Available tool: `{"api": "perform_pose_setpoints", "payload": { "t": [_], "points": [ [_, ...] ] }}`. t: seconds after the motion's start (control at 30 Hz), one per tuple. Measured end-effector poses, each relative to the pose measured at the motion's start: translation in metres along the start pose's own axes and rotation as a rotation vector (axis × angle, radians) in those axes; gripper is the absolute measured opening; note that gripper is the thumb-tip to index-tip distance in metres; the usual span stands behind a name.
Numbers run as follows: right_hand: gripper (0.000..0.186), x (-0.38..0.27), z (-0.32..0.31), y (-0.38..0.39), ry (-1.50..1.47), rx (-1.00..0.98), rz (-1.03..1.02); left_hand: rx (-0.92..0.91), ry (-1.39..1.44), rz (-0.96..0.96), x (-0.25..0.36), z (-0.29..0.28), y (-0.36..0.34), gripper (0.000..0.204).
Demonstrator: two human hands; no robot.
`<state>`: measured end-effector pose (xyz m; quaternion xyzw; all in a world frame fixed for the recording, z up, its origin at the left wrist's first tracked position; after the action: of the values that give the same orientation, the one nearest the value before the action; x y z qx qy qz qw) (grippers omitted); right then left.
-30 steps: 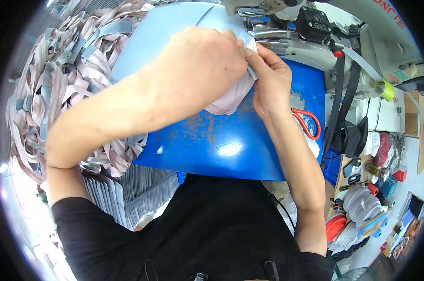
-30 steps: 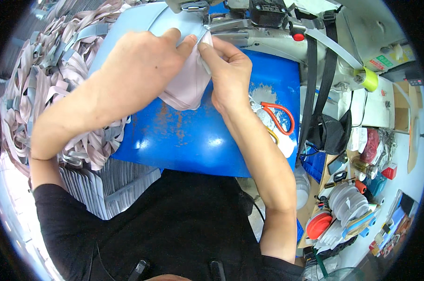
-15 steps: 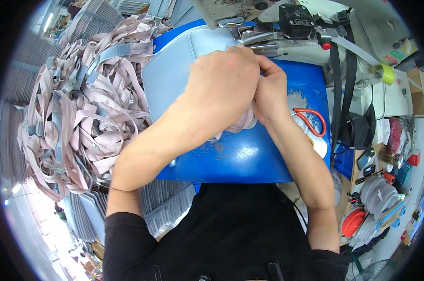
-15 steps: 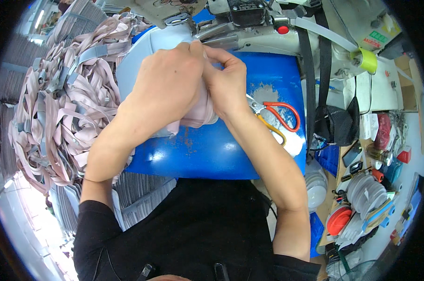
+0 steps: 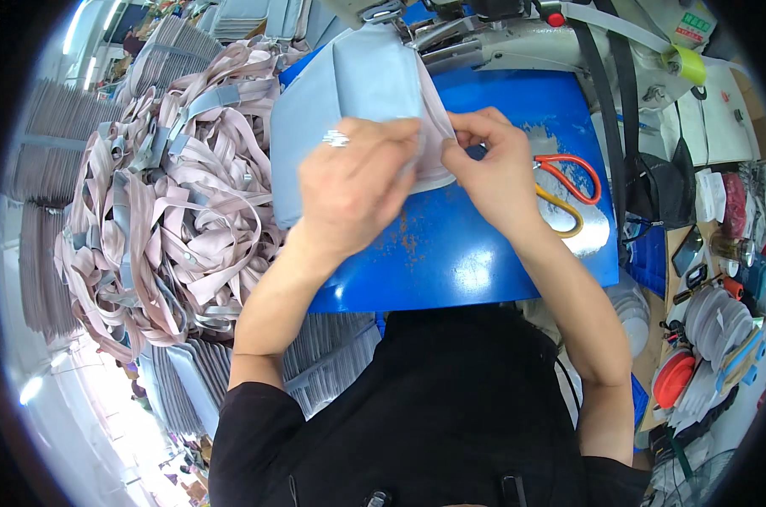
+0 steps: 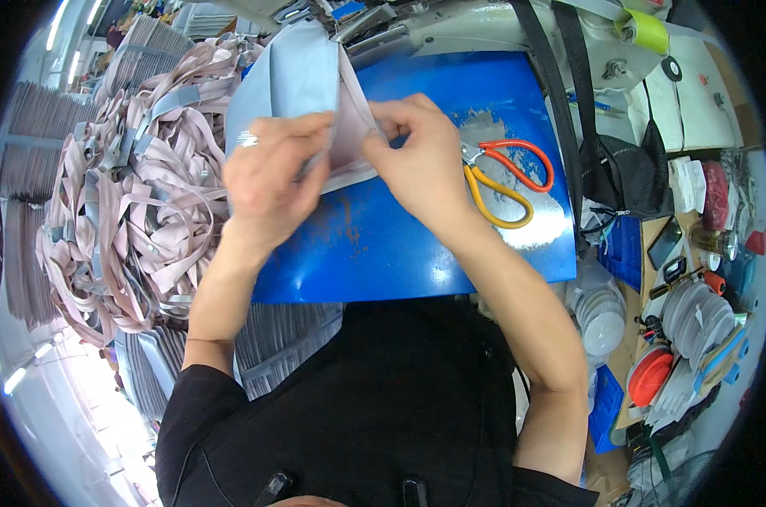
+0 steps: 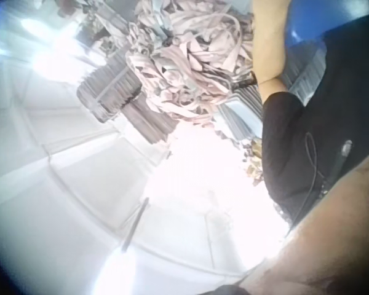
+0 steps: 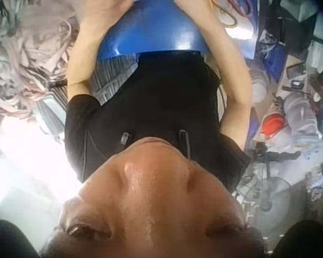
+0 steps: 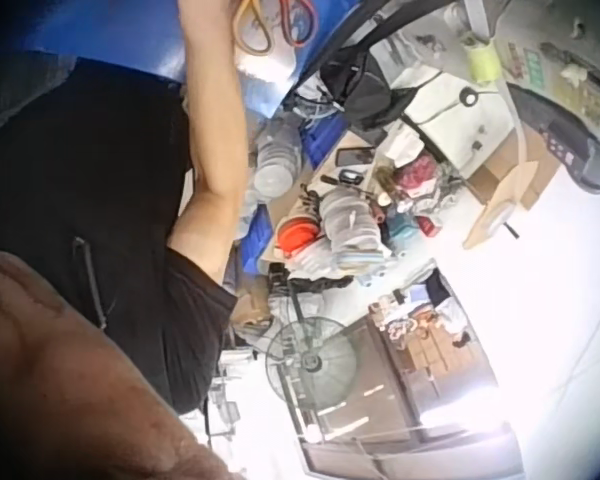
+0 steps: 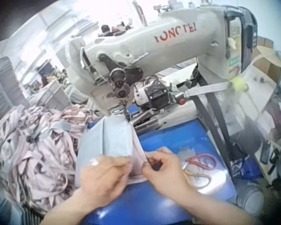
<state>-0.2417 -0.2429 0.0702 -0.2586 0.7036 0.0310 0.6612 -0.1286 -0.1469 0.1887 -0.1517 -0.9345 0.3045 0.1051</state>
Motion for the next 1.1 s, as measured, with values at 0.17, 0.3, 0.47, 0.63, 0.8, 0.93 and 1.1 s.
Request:
{"api": "perform_pose_setpoints", "payload": {
  "t": [0.17,0.3,0.47,0.63,0.8,0.93,1.1],
  "points": [
    [0.023,0.000,0.011,0.013,-0.568,0.001,0.408,0.048,0.033,0.039,0.011,0.024,-0.003,0.025],
    [0.021,0.004,0.019,0.000,-0.675,0.024,0.455,0.032,0.046,0.056,-0.002,0.027,-0.011,0.024],
    [0.020,0.008,0.033,-0.029,-0.730,0.023,0.433,-0.019,0.008,0.055,-0.029,0.028,-0.027,0.026],
    [0.023,0.009,0.040,-0.052,-0.736,0.110,0.453,-0.046,0.035,0.018,-0.055,0.032,-0.042,0.024],
    [0.025,0.020,0.042,-0.064,-0.639,0.262,0.349,0.031,0.152,0.053,-0.028,0.025,-0.006,0.028],
    [0.031,0.018,0.040,-0.066,-0.487,0.297,0.287,-0.039,0.107,-0.306,-0.038,0.041,0.039,0.058],
    [0.023,0.005,0.039,-0.064,-0.354,0.226,0.323,-0.201,-0.022,-0.289,-0.066,0.032,0.029,0.046]
  ]
}}
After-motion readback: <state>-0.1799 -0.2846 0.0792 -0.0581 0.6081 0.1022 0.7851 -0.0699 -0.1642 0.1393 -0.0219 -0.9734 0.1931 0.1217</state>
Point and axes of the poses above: each hand's wrist, its own y-axis away from the middle knuckle, its own z-axis out of the palm, x = y × z, the point moved 7 cm from there along -y, towards the middle knuckle, and after that the axes turned 5 degrees about -z, right-handed, at the moved point
